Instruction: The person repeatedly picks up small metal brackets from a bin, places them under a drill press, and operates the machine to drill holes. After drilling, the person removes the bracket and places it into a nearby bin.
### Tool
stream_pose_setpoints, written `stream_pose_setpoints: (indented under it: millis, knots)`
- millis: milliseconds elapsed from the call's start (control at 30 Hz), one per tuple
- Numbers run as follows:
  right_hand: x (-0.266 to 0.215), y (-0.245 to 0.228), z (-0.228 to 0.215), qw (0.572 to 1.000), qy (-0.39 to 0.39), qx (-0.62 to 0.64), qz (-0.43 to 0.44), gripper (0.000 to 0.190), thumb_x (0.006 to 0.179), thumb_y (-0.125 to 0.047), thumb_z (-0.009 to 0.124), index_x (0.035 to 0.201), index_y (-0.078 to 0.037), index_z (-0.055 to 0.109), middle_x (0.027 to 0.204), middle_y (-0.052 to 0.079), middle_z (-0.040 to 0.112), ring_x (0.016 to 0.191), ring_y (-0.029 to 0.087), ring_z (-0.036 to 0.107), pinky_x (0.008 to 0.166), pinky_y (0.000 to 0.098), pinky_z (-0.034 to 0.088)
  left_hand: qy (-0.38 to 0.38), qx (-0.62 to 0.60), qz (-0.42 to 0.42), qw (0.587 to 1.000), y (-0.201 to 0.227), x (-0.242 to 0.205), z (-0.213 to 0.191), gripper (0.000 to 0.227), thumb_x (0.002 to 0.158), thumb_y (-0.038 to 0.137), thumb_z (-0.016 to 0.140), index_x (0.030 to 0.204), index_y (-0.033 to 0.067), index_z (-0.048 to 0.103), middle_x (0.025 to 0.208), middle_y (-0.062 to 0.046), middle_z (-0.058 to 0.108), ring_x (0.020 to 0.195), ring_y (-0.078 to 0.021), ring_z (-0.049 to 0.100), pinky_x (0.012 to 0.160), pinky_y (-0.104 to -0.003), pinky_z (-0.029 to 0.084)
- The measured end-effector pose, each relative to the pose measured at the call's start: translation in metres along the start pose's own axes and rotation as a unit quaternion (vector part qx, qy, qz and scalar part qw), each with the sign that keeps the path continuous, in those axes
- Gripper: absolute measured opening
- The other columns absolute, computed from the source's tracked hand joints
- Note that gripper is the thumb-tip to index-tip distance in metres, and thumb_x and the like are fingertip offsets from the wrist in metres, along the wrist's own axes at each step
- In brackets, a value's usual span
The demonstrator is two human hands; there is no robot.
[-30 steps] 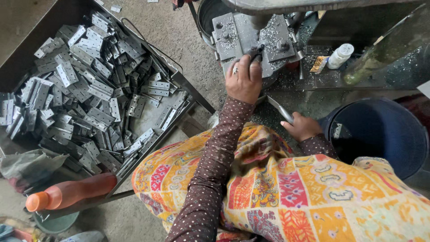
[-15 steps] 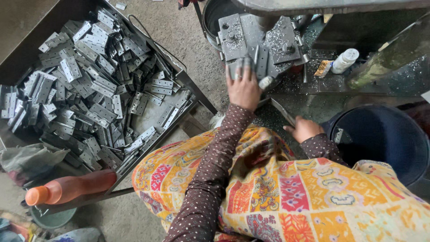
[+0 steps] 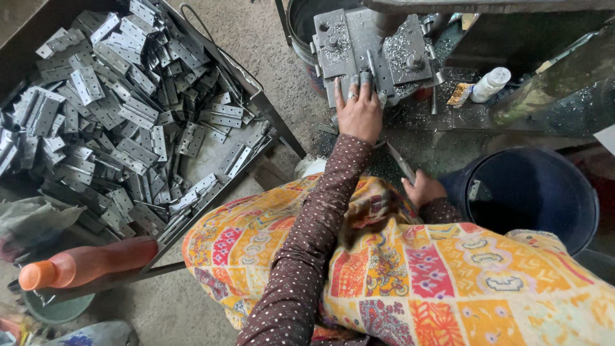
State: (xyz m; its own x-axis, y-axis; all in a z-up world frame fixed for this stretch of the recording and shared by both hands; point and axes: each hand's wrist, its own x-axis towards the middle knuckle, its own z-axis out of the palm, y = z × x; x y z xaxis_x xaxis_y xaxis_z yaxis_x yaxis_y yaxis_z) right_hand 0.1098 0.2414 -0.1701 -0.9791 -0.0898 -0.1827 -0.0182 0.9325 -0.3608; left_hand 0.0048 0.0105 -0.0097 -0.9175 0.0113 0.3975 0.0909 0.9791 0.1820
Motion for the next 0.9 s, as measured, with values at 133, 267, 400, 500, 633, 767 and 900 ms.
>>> stream_pose_setpoints:
  millis: [133, 267, 400, 500, 633, 767, 900]
  knots:
    - [-0.010, 0.012, 0.034, 1.000, 0.015, -0.001, 0.011, 0.044, 0.097, -0.050, 0.061, 0.107, -0.007, 0.062, 0.086, 0.026, 0.072, 0.082, 0.049, 0.070, 0.070, 0.0585, 0.055, 0.034, -0.011, 0.015, 0.999, -0.002, -0.014, -0.004, 0.025, 0.095, 0.019, 0.056, 0.108, 0.0053, 0.072, 0.132, -0.012, 0.065, 0.132, -0.0302, 0.057, 0.126, -0.061, 0.017]
    - [0.002, -0.001, -0.006, 1.000, -0.012, 0.018, -0.015, 0.046, 0.092, -0.049, 0.066, 0.103, -0.004, 0.062, 0.079, 0.026, 0.070, 0.076, 0.049, 0.069, 0.066, 0.0599, 0.054, 0.041, -0.011, 0.022, 0.999, -0.002, 0.000, -0.005, 0.029, 0.093, 0.018, 0.055, 0.112, 0.0050, 0.072, 0.135, -0.012, 0.063, 0.135, -0.0297, 0.054, 0.127, -0.061, 0.016]
    - [0.001, -0.017, -0.059, 0.997, -0.038, -0.071, -0.007, 0.047, 0.091, -0.049, 0.068, 0.101, -0.004, 0.064, 0.077, 0.025, 0.070, 0.075, 0.046, 0.071, 0.067, 0.0573, 0.056, 0.031, 0.002, 0.014, 0.999, -0.006, 0.011, 0.003, 0.030, 0.090, 0.018, 0.055, 0.111, 0.0063, 0.072, 0.141, -0.012, 0.060, 0.136, -0.0282, 0.053, 0.124, -0.060, 0.015]
    - [-0.005, -0.016, -0.060, 0.995, -0.035, -0.096, -0.010, 0.047, 0.092, -0.049, 0.068, 0.101, -0.004, 0.064, 0.077, 0.025, 0.071, 0.076, 0.046, 0.071, 0.067, 0.0559, 0.057, 0.002, -0.016, -0.002, 1.000, -0.008, 0.020, 0.013, 0.033, 0.095, 0.014, 0.053, 0.121, 0.0063, 0.070, 0.139, -0.009, 0.061, 0.137, -0.0262, 0.053, 0.128, -0.061, 0.014]
    - [-0.005, -0.003, -0.015, 0.997, 0.046, -0.009, -0.066, 0.046, 0.094, -0.048, 0.066, 0.105, -0.004, 0.062, 0.079, 0.024, 0.071, 0.075, 0.047, 0.070, 0.065, 0.0558, 0.056, 0.048, -0.006, 0.012, 0.999, -0.011, 0.025, 0.014, 0.036, 0.092, 0.016, 0.054, 0.123, 0.0048, 0.070, 0.141, -0.010, 0.059, 0.135, -0.0276, 0.054, 0.126, -0.061, 0.014]
    - [-0.011, 0.012, 0.021, 0.999, 0.028, 0.034, -0.016, 0.040, 0.095, -0.046, 0.064, 0.101, -0.006, 0.063, 0.082, 0.023, 0.072, 0.077, 0.048, 0.069, 0.065, 0.0565, 0.055, 0.005, -0.006, 0.005, 1.000, -0.011, 0.009, 0.007, 0.033, 0.093, 0.016, 0.054, 0.120, 0.0053, 0.070, 0.140, -0.010, 0.061, 0.136, -0.0272, 0.055, 0.127, -0.059, 0.014]
    - [-0.001, 0.002, -0.003, 1.000, 0.008, 0.009, 0.001, 0.044, 0.090, -0.048, 0.068, 0.103, -0.006, 0.064, 0.081, 0.025, 0.071, 0.074, 0.048, 0.069, 0.063, 0.0580, 0.054, 0.025, -0.027, 0.017, 0.999, -0.007, 0.006, -0.002, 0.032, 0.094, 0.015, 0.052, 0.117, 0.0058, 0.071, 0.142, -0.012, 0.061, 0.136, -0.0284, 0.054, 0.126, -0.059, 0.012]
